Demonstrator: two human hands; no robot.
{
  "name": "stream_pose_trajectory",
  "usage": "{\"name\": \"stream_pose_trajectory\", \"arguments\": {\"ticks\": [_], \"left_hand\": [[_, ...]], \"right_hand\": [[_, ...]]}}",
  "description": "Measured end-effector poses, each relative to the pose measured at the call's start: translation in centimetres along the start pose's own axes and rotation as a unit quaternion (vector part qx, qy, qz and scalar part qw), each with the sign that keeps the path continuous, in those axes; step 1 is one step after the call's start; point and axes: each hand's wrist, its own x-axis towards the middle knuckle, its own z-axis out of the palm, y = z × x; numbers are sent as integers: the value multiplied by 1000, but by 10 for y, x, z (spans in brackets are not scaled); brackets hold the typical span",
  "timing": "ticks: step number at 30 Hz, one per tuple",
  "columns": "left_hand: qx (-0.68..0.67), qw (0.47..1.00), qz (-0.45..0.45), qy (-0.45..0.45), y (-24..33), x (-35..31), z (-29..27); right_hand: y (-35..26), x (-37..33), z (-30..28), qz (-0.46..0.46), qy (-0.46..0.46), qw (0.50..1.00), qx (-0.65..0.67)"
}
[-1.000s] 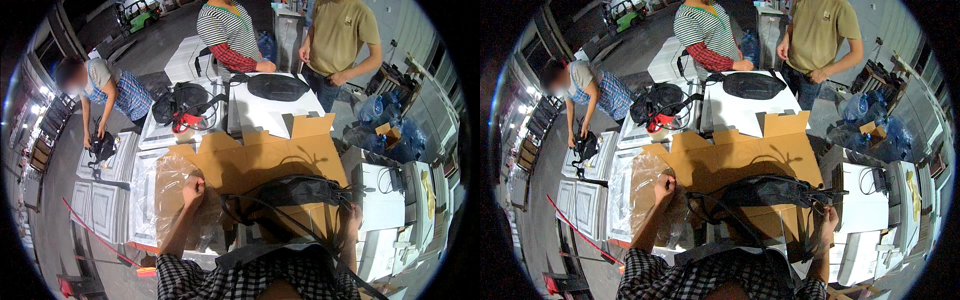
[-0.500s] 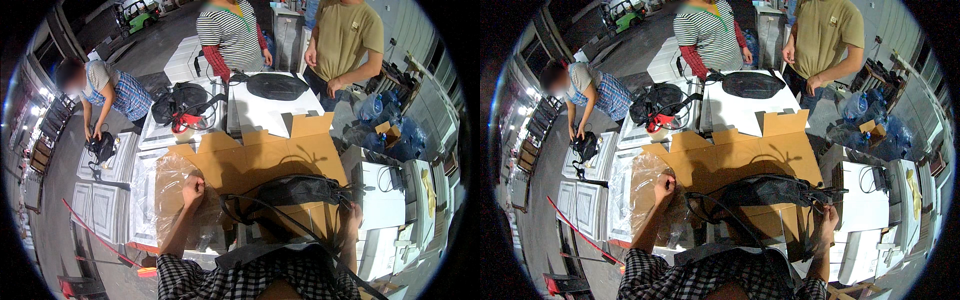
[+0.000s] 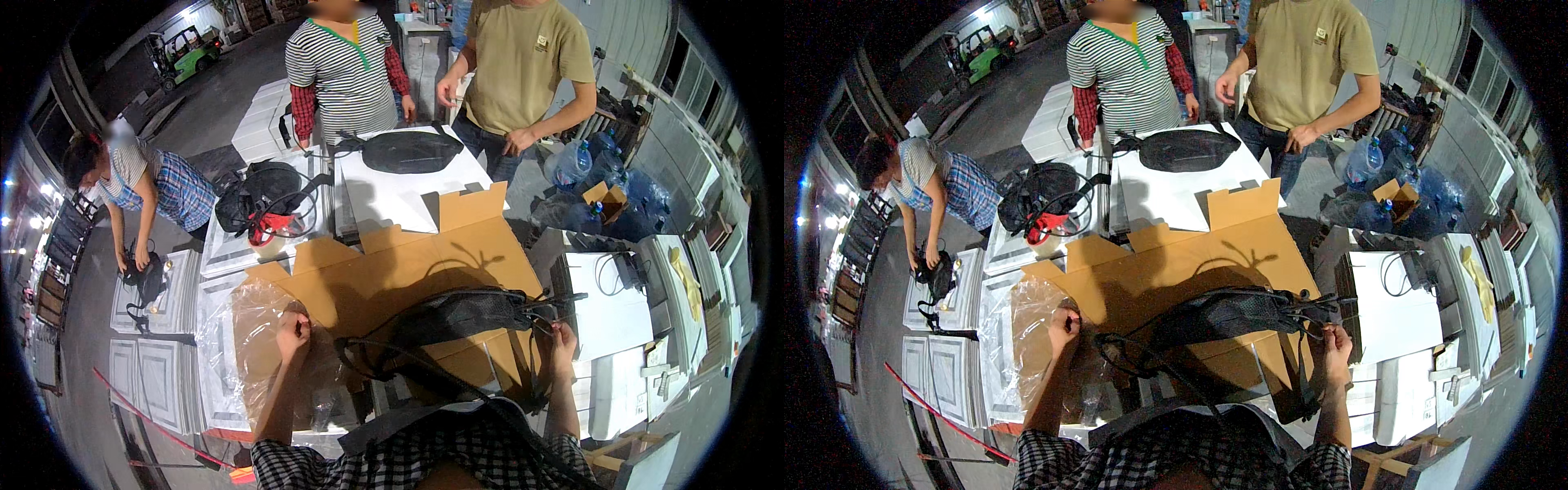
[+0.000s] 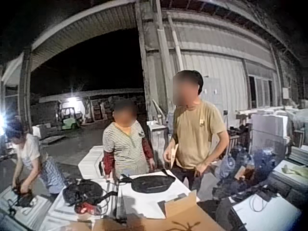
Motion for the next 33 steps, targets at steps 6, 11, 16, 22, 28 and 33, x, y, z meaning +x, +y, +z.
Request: {"name": "stream_pose_trajectory", "arguments": {"ticks": [6,11,16,22,28,33], "left_hand": [[7,998,58,-8,-19,0,2],[-2,1000,28,-1,-6,0,0],[-3,1000,17,2,-9,-1,2],[3,999,19,-27,-11,1,-2],[-6,1000,-4,-25,-4,0,-3],[-20,1000,13,-13,-8,1,1]], "right_hand": [[-18,-5,8,-1,6,1000,7],[2,0,3,22,13,999,20],[12,3,-6,-7,3,1000,-23],[1,0,-1,-12,-2,999,-31],[15,2,-5,54,-3,997,55],[37,6,-9,32,3,995,96]]}}
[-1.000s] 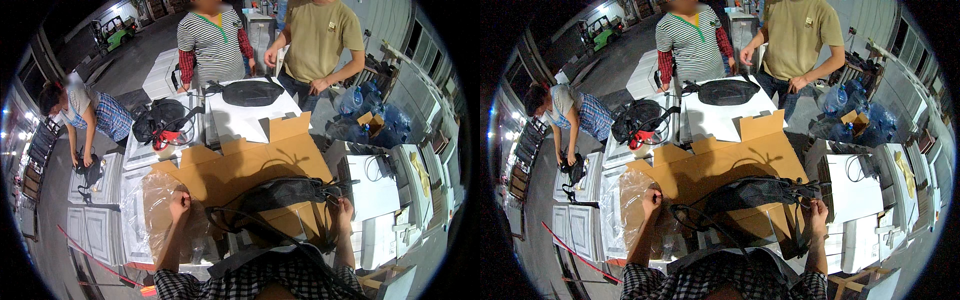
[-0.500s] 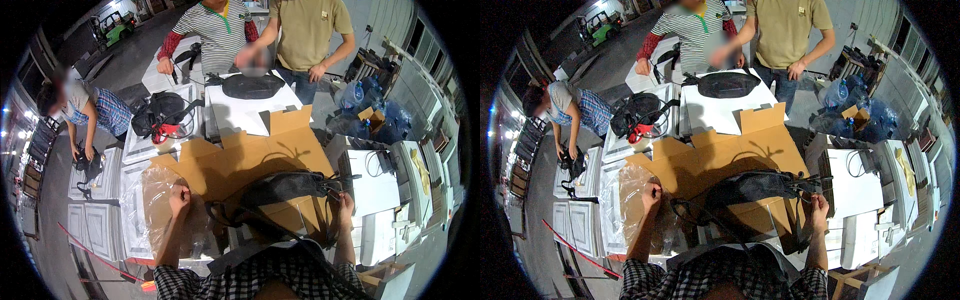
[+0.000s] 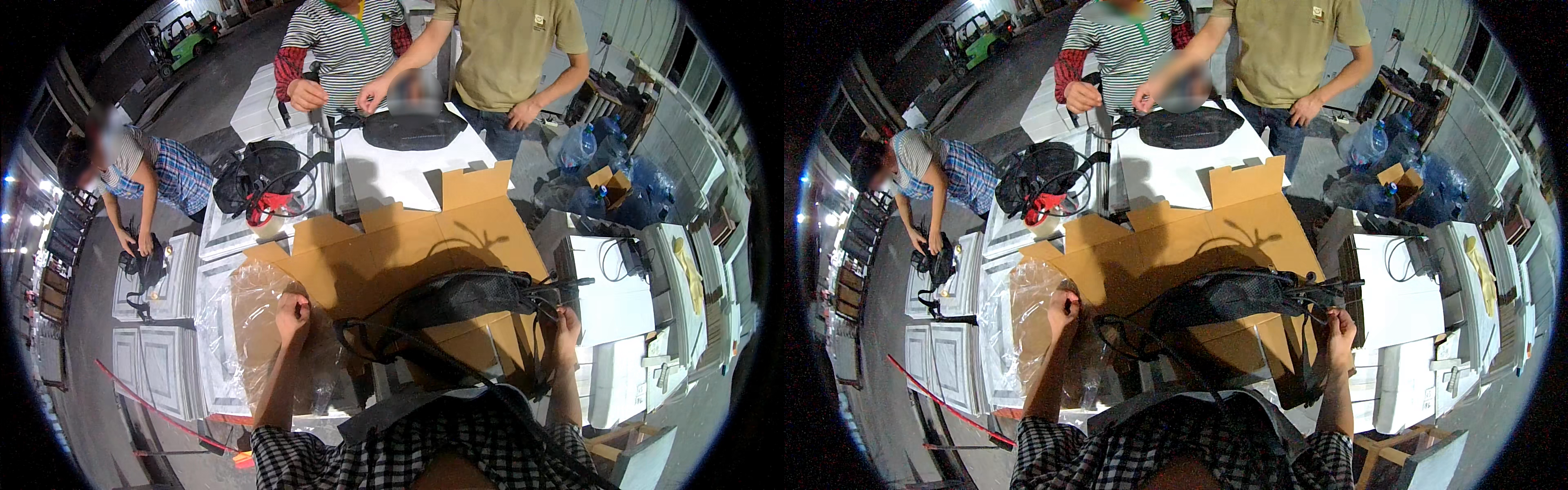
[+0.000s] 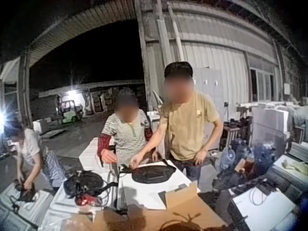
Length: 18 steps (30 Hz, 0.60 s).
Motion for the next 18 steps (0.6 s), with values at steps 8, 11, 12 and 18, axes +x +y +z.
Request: {"name": "stream_pose_trajectory", "arguments": {"ticks": [8,11,12,18], "left_hand": [[-36,999,6,-2,-4,0,-10],[-116,990,-24,76,33,22,-38],[-180,978,-27,104,63,36,-53],[-652,744,141,-35,280,68,-121]], "right_hand": [[0,0,-2,-4,-7,1000,3],[-7,1,2,-1,-18,1000,-18],[-9,-1,3,7,-26,999,-26],[-16,-2,-7,-42,-18,994,-101]]}}
